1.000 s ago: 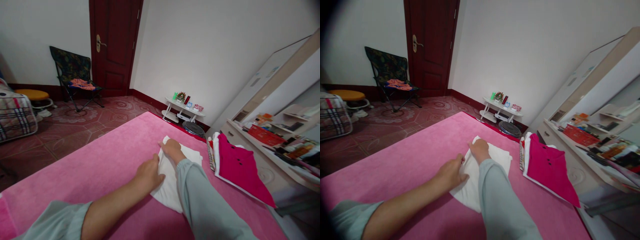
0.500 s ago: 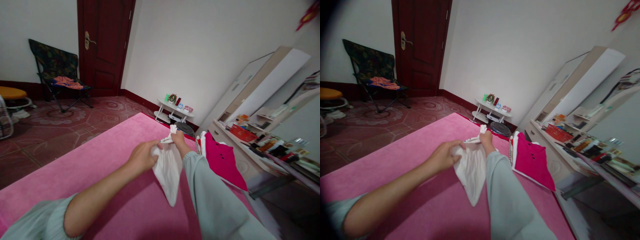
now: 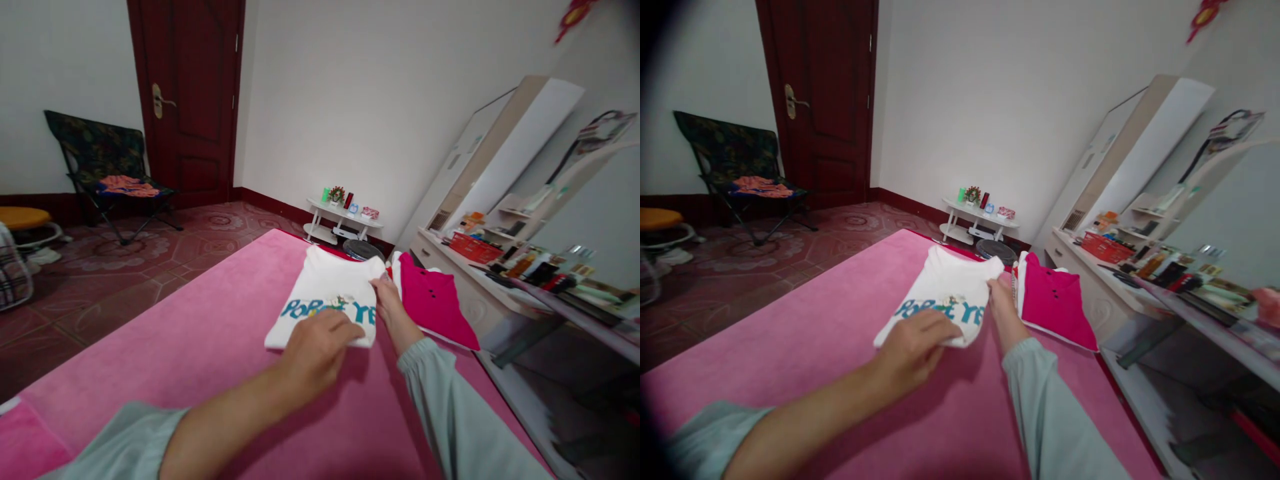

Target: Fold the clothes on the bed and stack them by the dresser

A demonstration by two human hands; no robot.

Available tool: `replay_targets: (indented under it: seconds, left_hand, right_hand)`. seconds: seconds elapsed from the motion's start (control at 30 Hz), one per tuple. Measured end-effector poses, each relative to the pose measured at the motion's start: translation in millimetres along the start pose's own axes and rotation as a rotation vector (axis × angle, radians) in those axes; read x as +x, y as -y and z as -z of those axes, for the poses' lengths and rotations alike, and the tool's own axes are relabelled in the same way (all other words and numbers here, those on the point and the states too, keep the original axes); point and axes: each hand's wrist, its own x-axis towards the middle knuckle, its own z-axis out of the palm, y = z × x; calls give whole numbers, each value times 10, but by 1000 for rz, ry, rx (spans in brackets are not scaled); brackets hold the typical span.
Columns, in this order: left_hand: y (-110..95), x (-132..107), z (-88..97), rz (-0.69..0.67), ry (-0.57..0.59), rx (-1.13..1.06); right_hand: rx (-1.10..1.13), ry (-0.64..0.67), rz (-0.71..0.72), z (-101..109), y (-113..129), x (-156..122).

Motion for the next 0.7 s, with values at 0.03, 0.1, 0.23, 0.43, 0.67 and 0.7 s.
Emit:
replay_targets:
  seconds: [0.03,0.1,0.23,0.43,0.67,0.7]
  left_hand:
    - [-17,-87,-173,-14,123,4]
    - [-39,-241,-444,-78,351,-2]
    - [-11,-328,-572,-63,548,-165]
    - [361,-103,-320,294,349,-126]
    - [936,-173,-230,677,211,423]
    - [968,-181,-234,705,233,441]
  right_hand:
    - [-11,-8,-36,82,-164,-144]
    - [-4,-32,-102,226,-468,-384]
    - [-36,-94,-150,372,-823,-579]
    - [-395,-141,275,188,-536,-689]
    - [-879,297,357,134,-511,-759]
    - [-948,295,281,149,-532,-691]
